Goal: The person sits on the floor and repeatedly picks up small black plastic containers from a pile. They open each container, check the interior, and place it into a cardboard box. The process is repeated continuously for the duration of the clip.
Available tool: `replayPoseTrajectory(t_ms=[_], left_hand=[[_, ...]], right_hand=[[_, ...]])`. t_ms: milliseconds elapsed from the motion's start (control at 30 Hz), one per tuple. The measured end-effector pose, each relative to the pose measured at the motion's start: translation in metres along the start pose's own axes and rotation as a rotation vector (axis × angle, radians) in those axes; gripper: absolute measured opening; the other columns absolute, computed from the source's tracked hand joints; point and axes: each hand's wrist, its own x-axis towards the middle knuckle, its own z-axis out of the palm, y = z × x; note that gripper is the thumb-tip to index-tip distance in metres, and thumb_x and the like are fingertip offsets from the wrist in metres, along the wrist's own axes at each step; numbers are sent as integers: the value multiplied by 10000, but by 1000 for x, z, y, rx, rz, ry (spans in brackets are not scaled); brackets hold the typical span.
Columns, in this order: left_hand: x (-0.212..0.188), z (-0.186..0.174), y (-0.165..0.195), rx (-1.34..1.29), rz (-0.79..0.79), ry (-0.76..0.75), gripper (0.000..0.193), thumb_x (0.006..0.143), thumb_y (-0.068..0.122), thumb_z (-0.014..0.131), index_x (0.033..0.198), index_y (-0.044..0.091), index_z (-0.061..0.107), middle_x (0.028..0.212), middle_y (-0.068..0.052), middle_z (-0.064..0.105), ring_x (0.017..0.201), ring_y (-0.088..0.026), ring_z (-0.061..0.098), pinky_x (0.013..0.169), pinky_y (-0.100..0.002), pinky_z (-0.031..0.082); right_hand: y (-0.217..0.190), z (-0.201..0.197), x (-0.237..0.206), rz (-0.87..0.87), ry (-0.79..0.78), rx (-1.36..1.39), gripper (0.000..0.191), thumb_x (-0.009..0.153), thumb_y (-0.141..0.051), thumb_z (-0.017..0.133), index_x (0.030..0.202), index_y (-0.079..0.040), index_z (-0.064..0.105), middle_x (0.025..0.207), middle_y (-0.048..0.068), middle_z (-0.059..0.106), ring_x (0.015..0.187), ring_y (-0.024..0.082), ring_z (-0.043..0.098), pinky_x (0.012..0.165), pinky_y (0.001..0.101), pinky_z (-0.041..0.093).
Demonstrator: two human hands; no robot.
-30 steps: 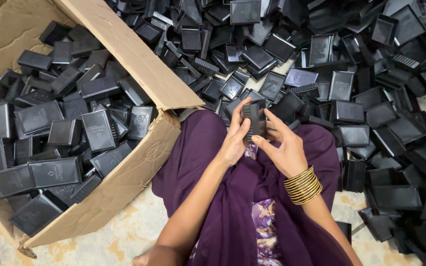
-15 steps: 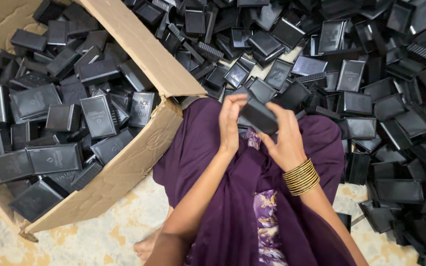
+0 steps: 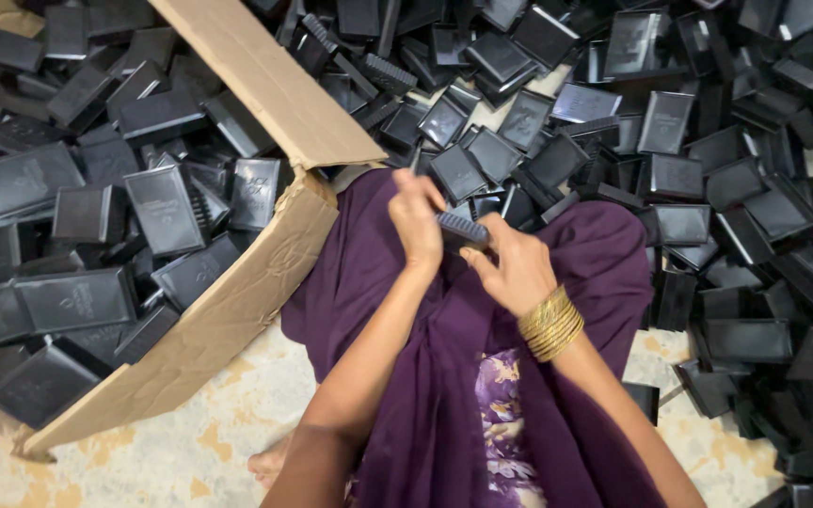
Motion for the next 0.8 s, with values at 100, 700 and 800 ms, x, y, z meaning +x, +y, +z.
replayPoseTrajectory(t_ms=[100,700,800], left_hand=[[15,-6,-16,-483,-228,99,686,1149,590,225,1068,88,686,792,9,582,716,-68,487,674,-246,373],[34,-12,-53,-668,-420,6,528,1085,539,384,1111,47,575,833,-67,581,640,-155,533,578,-299,449],[33,-3,-42,-603,-318,-111,463,1107,440,521,1175,-15,578,910,-95,606,742,-174,574,682,-320,489]], right_hand=[[-17,-20,31,25,18,51,419,863,-280,823,1136,-31,627,756,145,682,694,300,730,601,390,543],[203,-37,27,261,242,-440,408,824,-292,860,1125,-71,696,1173,228,652,1170,441,546,1048,530,426],[203,-39,23,199,299,-484,372,807,-288,868,1059,-59,720,1171,201,695,1081,433,590,827,551,447]])
